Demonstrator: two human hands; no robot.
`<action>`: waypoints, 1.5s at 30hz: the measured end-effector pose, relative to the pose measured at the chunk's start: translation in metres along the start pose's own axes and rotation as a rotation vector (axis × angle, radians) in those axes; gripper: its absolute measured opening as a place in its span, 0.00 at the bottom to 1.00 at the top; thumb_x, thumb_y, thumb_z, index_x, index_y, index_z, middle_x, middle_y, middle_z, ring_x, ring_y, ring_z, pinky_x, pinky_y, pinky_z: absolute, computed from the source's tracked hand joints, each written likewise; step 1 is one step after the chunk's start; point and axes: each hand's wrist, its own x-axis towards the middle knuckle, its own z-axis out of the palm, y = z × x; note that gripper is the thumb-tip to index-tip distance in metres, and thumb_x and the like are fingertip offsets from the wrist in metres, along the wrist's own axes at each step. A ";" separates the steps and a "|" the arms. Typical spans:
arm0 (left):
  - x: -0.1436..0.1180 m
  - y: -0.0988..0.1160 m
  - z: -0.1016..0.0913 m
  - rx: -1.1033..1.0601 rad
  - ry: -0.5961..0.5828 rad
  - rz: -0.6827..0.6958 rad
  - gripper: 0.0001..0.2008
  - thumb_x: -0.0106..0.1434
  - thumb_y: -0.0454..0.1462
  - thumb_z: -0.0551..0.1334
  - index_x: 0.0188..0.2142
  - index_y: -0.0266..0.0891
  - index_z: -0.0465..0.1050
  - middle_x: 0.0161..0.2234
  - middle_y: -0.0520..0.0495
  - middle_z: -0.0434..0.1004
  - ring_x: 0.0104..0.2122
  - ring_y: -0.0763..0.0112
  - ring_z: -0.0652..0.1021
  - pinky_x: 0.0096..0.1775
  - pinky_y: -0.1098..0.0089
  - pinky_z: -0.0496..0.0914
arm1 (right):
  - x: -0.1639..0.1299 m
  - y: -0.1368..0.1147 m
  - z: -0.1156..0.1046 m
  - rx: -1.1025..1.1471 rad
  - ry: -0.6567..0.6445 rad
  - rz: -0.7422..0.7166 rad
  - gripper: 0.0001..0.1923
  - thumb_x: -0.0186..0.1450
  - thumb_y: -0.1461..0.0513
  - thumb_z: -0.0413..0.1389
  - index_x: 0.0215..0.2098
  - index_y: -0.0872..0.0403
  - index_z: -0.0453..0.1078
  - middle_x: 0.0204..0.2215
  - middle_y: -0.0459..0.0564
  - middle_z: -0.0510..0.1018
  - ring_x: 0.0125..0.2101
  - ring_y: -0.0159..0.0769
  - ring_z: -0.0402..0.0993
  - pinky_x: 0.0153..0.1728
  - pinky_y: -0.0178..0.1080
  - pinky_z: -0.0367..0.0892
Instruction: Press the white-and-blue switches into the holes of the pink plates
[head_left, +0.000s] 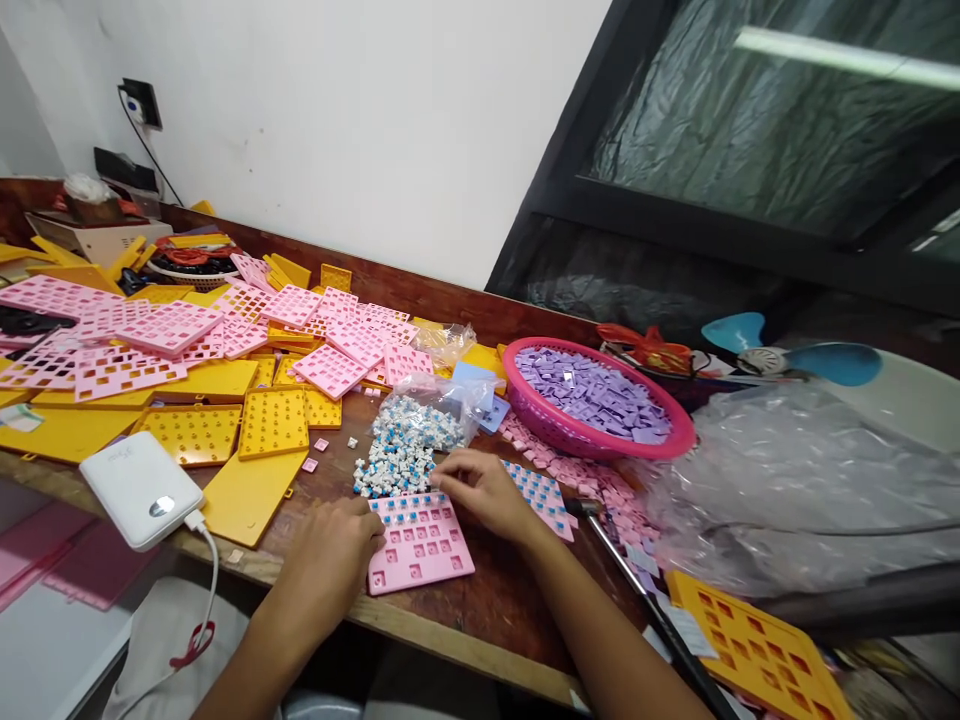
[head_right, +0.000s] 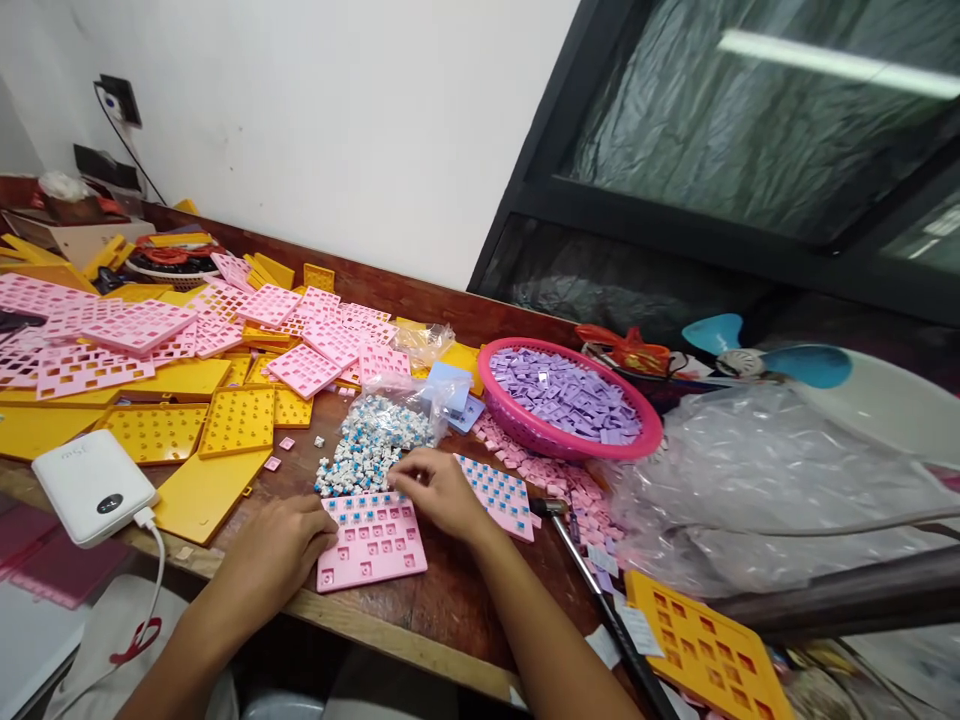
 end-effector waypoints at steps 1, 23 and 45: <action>0.000 0.001 0.000 0.009 -0.001 -0.001 0.12 0.71 0.36 0.58 0.34 0.43 0.79 0.37 0.45 0.80 0.39 0.61 0.79 0.38 0.65 0.62 | 0.002 0.006 -0.005 -0.014 0.091 0.028 0.11 0.68 0.56 0.60 0.36 0.55 0.80 0.33 0.51 0.82 0.34 0.38 0.77 0.36 0.38 0.69; 0.026 -0.042 0.016 -0.148 0.196 0.057 0.17 0.71 0.31 0.53 0.54 0.41 0.75 0.54 0.41 0.74 0.55 0.57 0.73 0.57 0.58 0.66 | 0.004 0.053 -0.022 -0.473 0.020 0.058 0.07 0.68 0.61 0.58 0.39 0.55 0.77 0.38 0.52 0.81 0.39 0.41 0.76 0.43 0.42 0.67; 0.027 -0.050 0.017 -0.135 0.254 -0.031 0.15 0.74 0.40 0.52 0.38 0.40 0.76 0.42 0.43 0.72 0.42 0.61 0.76 0.48 0.62 0.69 | -0.008 -0.019 0.007 -0.264 -0.251 0.002 0.06 0.69 0.61 0.60 0.37 0.52 0.80 0.35 0.48 0.84 0.36 0.38 0.78 0.40 0.36 0.68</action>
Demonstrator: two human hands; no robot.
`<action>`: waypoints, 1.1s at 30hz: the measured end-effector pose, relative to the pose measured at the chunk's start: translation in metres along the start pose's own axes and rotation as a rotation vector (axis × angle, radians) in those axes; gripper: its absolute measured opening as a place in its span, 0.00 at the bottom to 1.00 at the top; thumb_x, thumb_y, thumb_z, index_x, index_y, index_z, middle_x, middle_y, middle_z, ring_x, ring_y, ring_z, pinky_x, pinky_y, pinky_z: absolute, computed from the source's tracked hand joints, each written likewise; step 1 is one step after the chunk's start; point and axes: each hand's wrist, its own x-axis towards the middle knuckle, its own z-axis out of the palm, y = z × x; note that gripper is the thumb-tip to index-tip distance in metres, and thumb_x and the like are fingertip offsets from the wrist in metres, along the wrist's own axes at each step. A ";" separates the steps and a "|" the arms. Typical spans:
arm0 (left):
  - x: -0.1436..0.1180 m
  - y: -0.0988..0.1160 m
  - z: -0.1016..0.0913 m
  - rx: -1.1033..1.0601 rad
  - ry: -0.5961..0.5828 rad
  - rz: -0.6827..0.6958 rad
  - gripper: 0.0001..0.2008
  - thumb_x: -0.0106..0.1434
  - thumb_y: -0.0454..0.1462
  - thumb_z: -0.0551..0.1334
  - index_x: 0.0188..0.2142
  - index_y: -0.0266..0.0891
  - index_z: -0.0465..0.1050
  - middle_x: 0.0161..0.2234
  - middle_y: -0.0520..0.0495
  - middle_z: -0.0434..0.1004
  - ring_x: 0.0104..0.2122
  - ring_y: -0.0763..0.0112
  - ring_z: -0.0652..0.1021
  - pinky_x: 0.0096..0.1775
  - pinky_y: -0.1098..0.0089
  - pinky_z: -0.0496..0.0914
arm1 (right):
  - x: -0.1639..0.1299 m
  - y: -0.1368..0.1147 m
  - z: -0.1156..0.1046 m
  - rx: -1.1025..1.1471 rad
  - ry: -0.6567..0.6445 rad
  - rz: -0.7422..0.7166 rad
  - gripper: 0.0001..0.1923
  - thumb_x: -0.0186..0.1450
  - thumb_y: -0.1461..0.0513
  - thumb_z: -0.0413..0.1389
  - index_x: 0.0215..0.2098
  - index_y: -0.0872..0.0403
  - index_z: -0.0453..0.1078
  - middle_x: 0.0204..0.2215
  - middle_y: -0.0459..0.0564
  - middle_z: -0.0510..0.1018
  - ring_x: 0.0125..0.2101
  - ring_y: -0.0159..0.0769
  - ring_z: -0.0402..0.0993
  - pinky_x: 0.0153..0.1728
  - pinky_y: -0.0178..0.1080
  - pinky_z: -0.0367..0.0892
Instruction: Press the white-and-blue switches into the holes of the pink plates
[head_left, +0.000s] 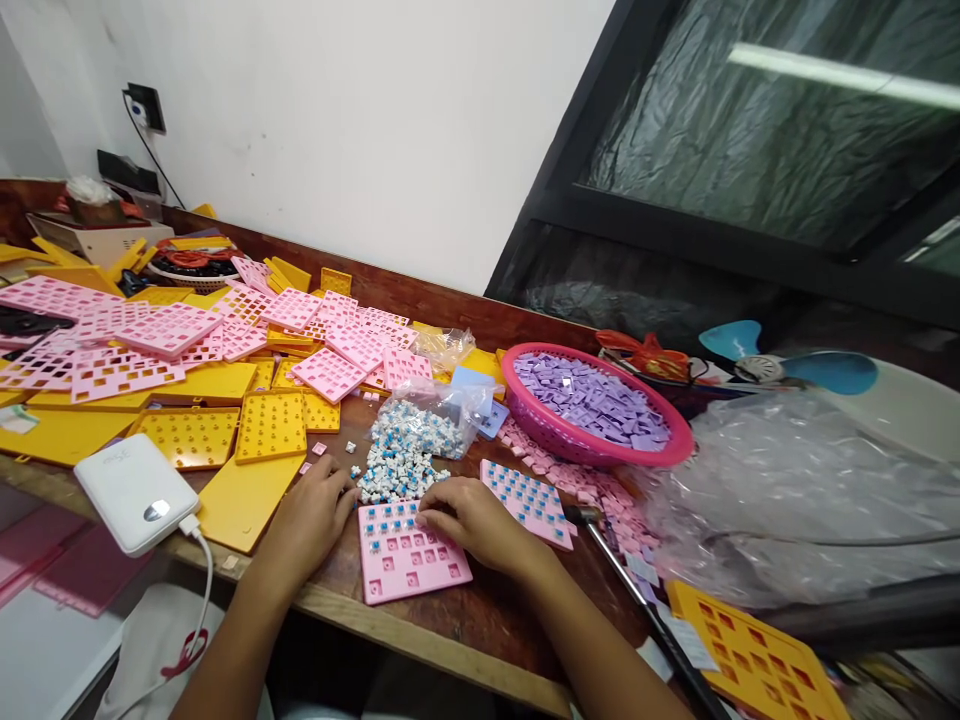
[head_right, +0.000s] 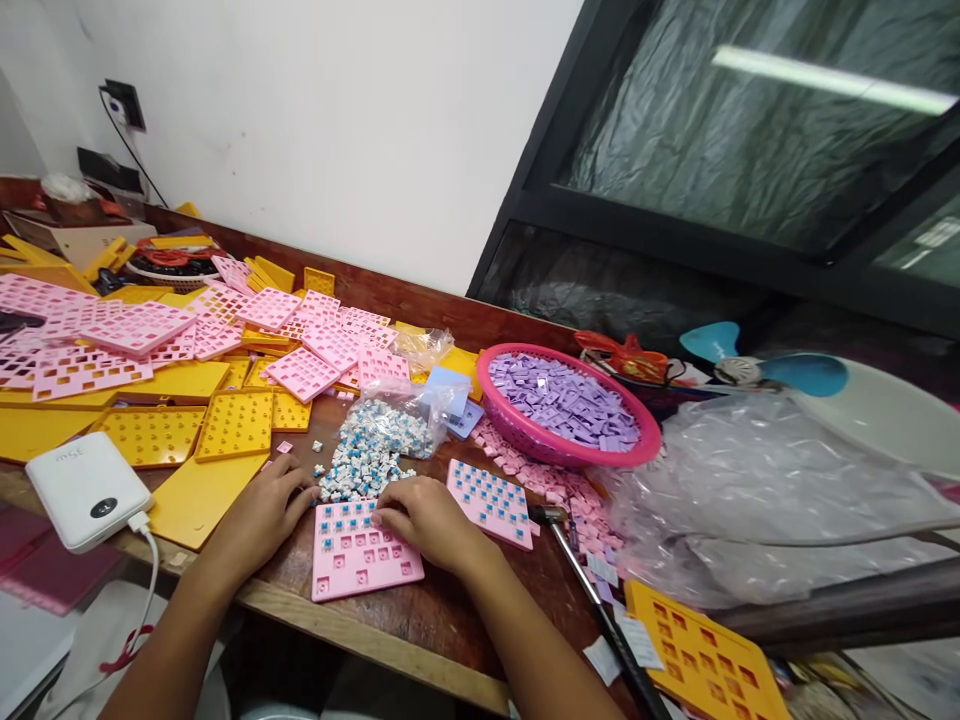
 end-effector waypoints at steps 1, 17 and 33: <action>0.000 0.001 -0.001 0.000 -0.002 0.001 0.15 0.74 0.40 0.52 0.38 0.40 0.76 0.41 0.44 0.72 0.42 0.61 0.76 0.48 0.62 0.69 | 0.000 -0.001 0.000 -0.011 -0.003 -0.006 0.06 0.69 0.61 0.60 0.37 0.52 0.80 0.35 0.48 0.84 0.37 0.37 0.78 0.41 0.36 0.68; -0.008 0.003 -0.023 -0.155 -0.217 0.036 0.15 0.74 0.40 0.53 0.46 0.47 0.80 0.41 0.48 0.77 0.44 0.64 0.77 0.47 0.67 0.68 | -0.006 -0.004 -0.007 -0.053 -0.023 -0.092 0.06 0.68 0.63 0.60 0.40 0.52 0.81 0.36 0.50 0.83 0.39 0.39 0.77 0.43 0.37 0.67; -0.016 0.005 -0.029 -0.202 -0.237 0.042 0.07 0.68 0.37 0.58 0.41 0.43 0.75 0.38 0.48 0.77 0.40 0.63 0.77 0.42 0.66 0.68 | -0.002 0.000 -0.006 0.019 -0.047 -0.050 0.05 0.67 0.66 0.61 0.38 0.55 0.81 0.35 0.50 0.83 0.37 0.37 0.77 0.41 0.36 0.67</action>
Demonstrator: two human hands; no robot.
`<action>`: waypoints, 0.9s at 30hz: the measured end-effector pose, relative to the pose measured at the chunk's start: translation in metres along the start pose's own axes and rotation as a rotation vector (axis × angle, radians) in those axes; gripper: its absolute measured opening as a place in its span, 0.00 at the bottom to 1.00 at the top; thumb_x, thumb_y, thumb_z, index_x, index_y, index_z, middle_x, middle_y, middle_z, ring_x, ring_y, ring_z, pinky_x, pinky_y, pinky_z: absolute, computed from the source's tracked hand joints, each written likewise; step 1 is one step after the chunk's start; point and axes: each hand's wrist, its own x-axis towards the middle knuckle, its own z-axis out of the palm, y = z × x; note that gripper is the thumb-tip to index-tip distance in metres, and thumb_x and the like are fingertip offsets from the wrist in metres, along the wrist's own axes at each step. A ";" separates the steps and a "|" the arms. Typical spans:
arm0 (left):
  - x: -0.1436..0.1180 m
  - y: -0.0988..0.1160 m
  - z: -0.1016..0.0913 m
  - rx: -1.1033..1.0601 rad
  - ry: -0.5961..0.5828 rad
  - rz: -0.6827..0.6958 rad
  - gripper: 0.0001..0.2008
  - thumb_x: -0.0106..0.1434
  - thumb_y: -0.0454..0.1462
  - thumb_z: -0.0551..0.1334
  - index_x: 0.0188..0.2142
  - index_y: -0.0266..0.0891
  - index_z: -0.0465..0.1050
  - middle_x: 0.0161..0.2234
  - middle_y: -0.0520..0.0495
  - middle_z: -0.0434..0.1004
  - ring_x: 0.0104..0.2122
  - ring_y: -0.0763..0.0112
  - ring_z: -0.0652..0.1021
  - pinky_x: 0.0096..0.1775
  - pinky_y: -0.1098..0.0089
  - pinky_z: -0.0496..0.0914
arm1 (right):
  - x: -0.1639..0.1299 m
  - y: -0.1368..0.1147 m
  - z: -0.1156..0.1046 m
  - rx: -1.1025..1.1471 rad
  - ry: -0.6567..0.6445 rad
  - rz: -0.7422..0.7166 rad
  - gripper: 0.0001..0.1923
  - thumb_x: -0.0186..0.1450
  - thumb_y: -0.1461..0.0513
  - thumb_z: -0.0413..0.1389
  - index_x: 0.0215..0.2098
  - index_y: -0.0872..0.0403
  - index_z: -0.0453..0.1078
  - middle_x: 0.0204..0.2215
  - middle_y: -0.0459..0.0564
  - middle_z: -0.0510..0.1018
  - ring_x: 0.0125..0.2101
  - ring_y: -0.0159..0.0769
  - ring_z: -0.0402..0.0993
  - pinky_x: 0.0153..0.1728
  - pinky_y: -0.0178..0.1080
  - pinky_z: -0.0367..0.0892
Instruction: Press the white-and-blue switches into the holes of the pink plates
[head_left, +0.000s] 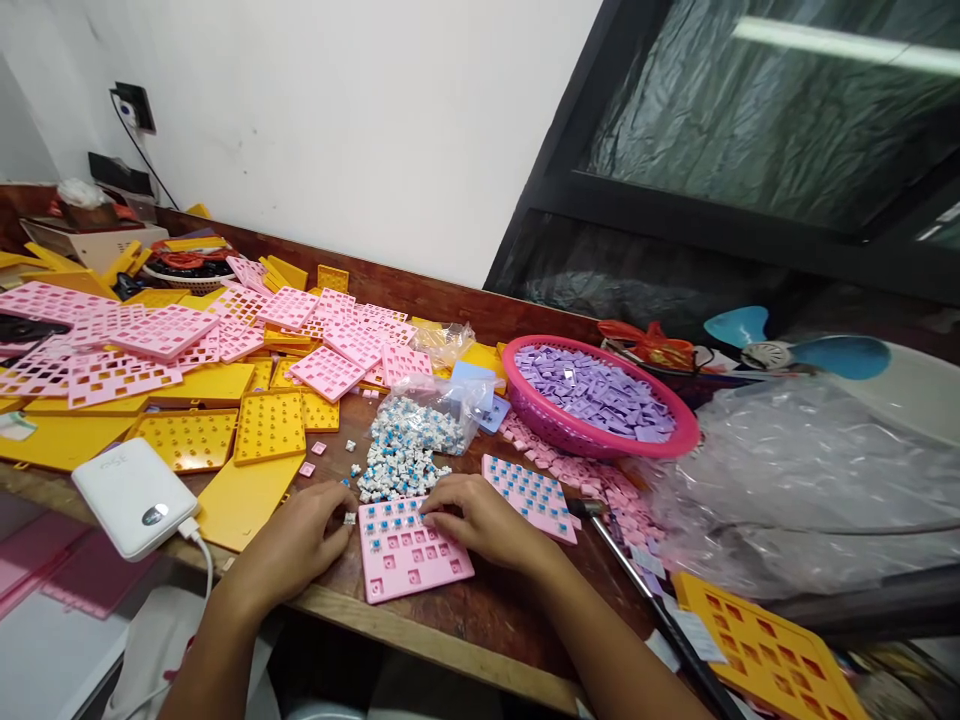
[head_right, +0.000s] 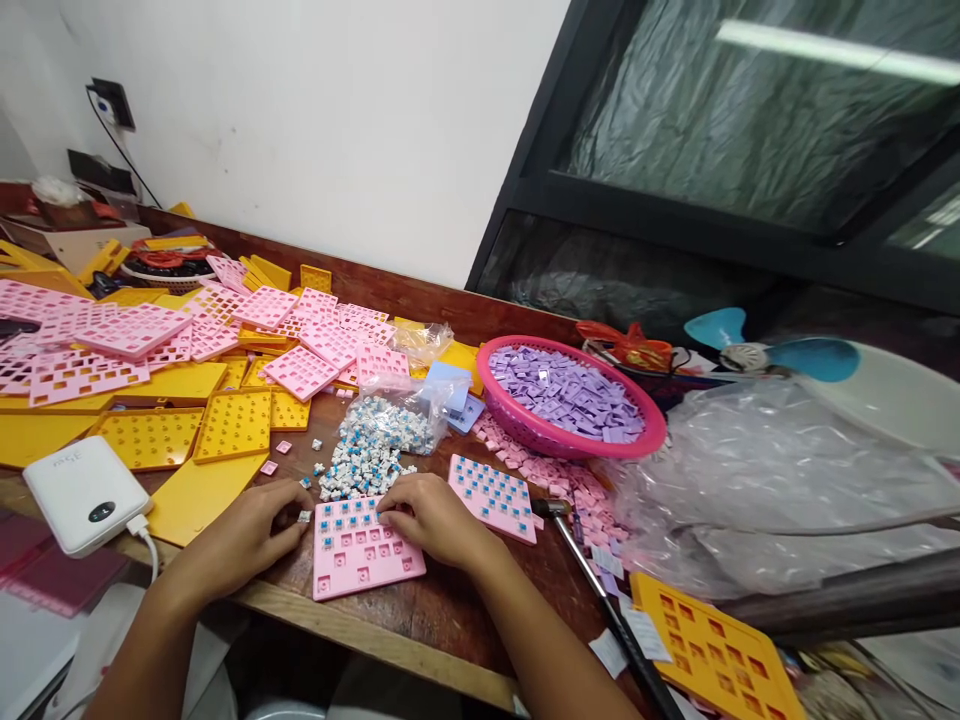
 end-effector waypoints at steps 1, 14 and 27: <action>-0.001 0.002 -0.001 -0.016 0.007 0.001 0.07 0.69 0.37 0.58 0.43 0.43 0.75 0.37 0.49 0.77 0.39 0.64 0.76 0.41 0.67 0.68 | 0.000 0.001 0.001 0.006 0.008 0.001 0.05 0.67 0.66 0.61 0.38 0.55 0.81 0.35 0.50 0.83 0.36 0.37 0.77 0.41 0.36 0.67; -0.006 0.034 0.012 -0.052 -0.015 0.178 0.07 0.69 0.33 0.59 0.43 0.45 0.75 0.41 0.52 0.78 0.42 0.67 0.76 0.44 0.69 0.65 | 0.006 0.000 0.008 -0.134 0.006 0.005 0.04 0.64 0.67 0.63 0.35 0.52 0.81 0.34 0.48 0.82 0.37 0.38 0.76 0.39 0.37 0.64; 0.001 0.038 0.034 0.086 0.040 0.209 0.09 0.72 0.33 0.57 0.39 0.43 0.75 0.42 0.49 0.76 0.41 0.68 0.76 0.43 0.68 0.66 | 0.006 0.043 -0.004 0.061 0.328 0.071 0.08 0.64 0.68 0.59 0.39 0.54 0.80 0.36 0.51 0.81 0.36 0.38 0.76 0.39 0.38 0.67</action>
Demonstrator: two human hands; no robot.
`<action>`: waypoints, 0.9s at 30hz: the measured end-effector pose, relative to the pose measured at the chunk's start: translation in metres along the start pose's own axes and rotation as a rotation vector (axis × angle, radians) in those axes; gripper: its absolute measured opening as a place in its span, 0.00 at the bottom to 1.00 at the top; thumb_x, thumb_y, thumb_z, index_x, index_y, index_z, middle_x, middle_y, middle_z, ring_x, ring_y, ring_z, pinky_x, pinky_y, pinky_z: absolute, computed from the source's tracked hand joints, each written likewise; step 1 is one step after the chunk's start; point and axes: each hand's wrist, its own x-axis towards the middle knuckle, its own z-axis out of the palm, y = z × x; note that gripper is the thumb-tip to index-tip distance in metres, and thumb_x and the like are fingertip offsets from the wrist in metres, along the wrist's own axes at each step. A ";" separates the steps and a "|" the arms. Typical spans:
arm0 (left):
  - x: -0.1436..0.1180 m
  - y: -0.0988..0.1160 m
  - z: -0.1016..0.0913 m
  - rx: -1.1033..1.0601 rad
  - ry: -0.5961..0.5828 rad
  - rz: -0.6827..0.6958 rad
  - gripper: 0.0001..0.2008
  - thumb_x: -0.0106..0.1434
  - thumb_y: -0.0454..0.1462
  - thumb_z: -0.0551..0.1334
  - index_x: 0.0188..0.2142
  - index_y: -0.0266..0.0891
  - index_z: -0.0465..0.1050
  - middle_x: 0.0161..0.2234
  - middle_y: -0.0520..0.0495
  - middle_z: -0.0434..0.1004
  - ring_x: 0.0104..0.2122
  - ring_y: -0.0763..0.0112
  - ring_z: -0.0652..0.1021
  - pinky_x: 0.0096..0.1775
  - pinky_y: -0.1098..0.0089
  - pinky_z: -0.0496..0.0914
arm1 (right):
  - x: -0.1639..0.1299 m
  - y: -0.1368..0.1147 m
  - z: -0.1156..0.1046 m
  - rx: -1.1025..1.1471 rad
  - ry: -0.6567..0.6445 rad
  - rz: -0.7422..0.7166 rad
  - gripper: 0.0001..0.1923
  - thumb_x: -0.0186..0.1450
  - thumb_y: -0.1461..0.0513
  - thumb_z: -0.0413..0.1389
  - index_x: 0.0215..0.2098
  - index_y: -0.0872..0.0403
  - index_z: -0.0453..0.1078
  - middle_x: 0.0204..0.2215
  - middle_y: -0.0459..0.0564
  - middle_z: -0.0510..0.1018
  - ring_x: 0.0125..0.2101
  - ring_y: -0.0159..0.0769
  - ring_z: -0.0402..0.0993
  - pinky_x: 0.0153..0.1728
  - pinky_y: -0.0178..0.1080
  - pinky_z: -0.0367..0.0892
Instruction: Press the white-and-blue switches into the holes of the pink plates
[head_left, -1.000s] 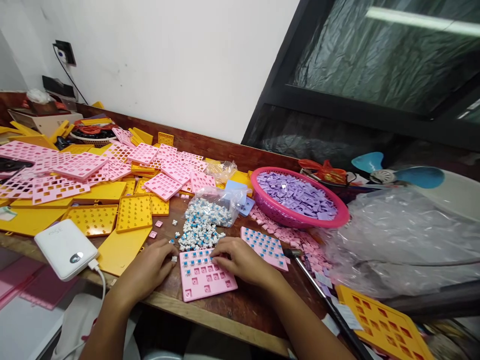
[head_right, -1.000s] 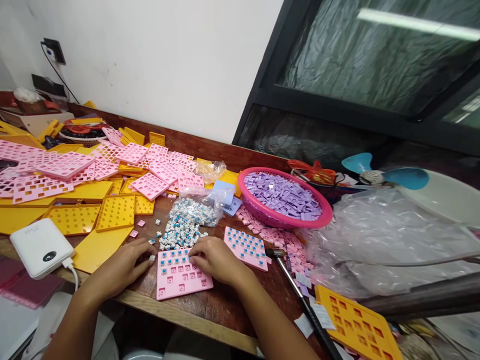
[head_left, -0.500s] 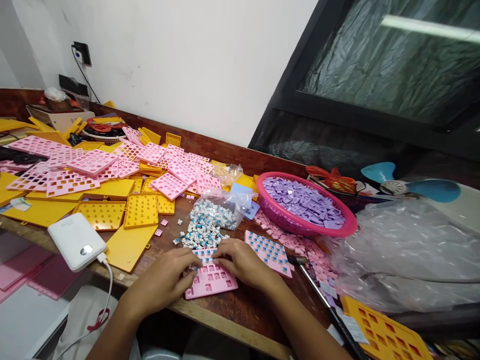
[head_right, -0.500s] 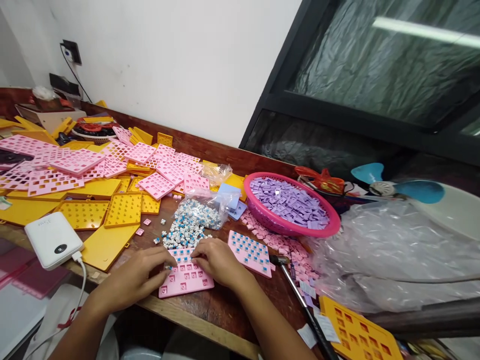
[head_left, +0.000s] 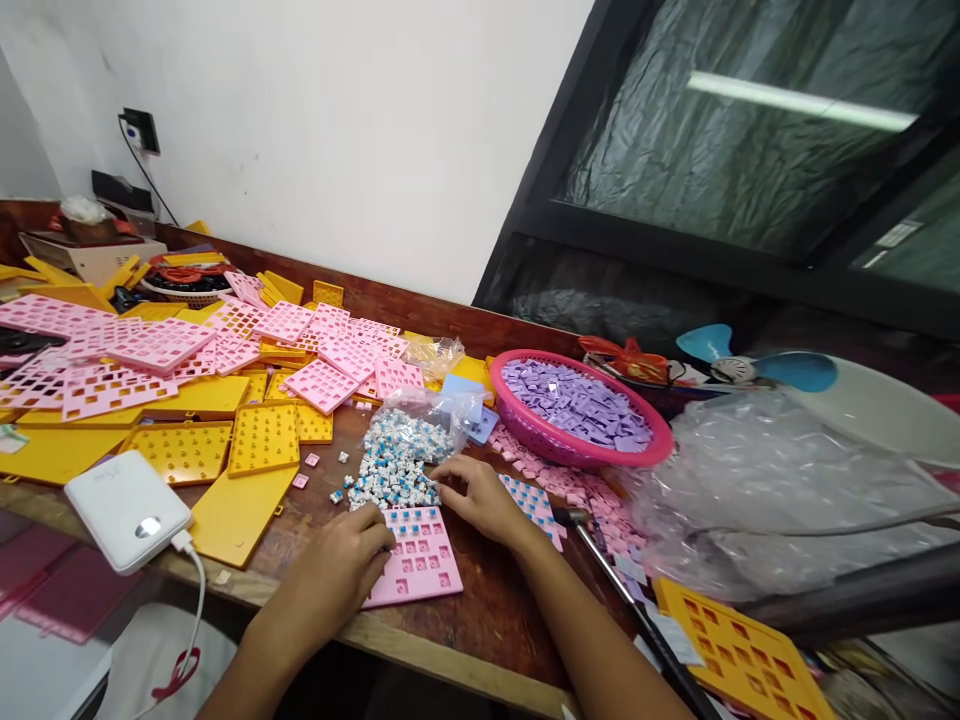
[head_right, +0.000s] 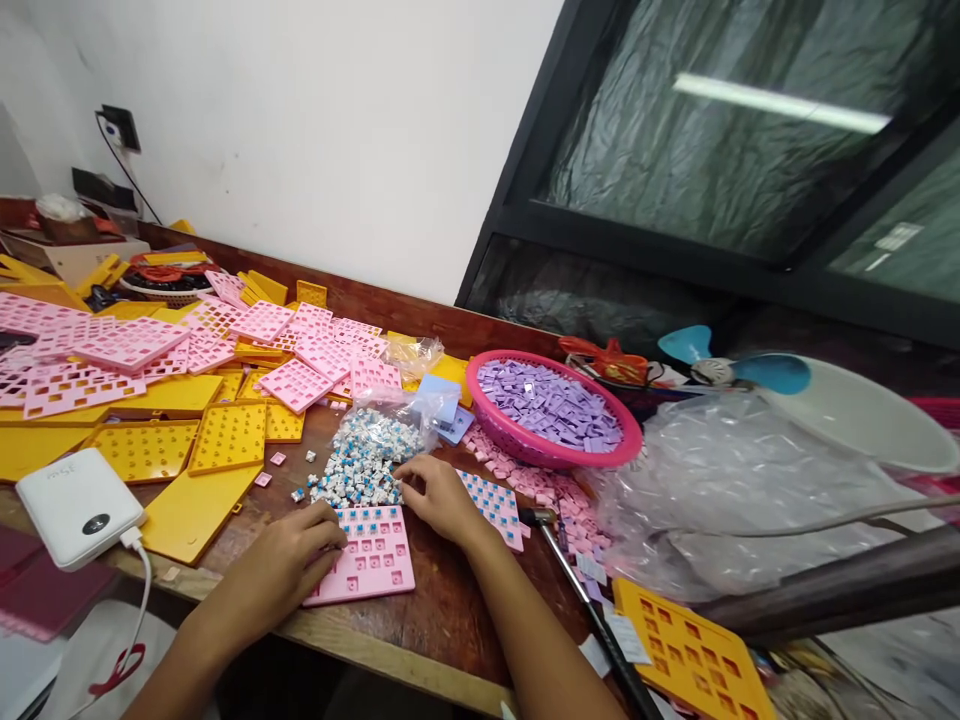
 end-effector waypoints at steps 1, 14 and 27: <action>0.001 0.000 0.002 0.017 0.008 -0.001 0.08 0.72 0.33 0.57 0.39 0.43 0.76 0.41 0.49 0.76 0.41 0.67 0.76 0.43 0.68 0.66 | 0.000 0.002 0.000 -0.017 -0.032 -0.018 0.10 0.63 0.69 0.59 0.40 0.54 0.80 0.37 0.51 0.81 0.37 0.38 0.76 0.39 0.38 0.67; 0.009 0.001 0.012 0.274 -0.012 -0.097 0.09 0.72 0.35 0.59 0.41 0.42 0.79 0.41 0.46 0.80 0.43 0.59 0.76 0.43 0.62 0.64 | -0.004 0.005 -0.005 -0.204 -0.241 -0.022 0.07 0.67 0.66 0.60 0.41 0.53 0.79 0.41 0.51 0.79 0.43 0.39 0.75 0.45 0.38 0.66; 0.002 0.013 0.014 0.389 -0.038 -0.155 0.10 0.73 0.35 0.55 0.43 0.41 0.76 0.43 0.44 0.78 0.45 0.56 0.75 0.44 0.60 0.65 | -0.004 0.010 -0.010 0.067 -0.135 0.060 0.08 0.65 0.64 0.61 0.43 0.54 0.77 0.42 0.51 0.82 0.40 0.39 0.76 0.44 0.40 0.67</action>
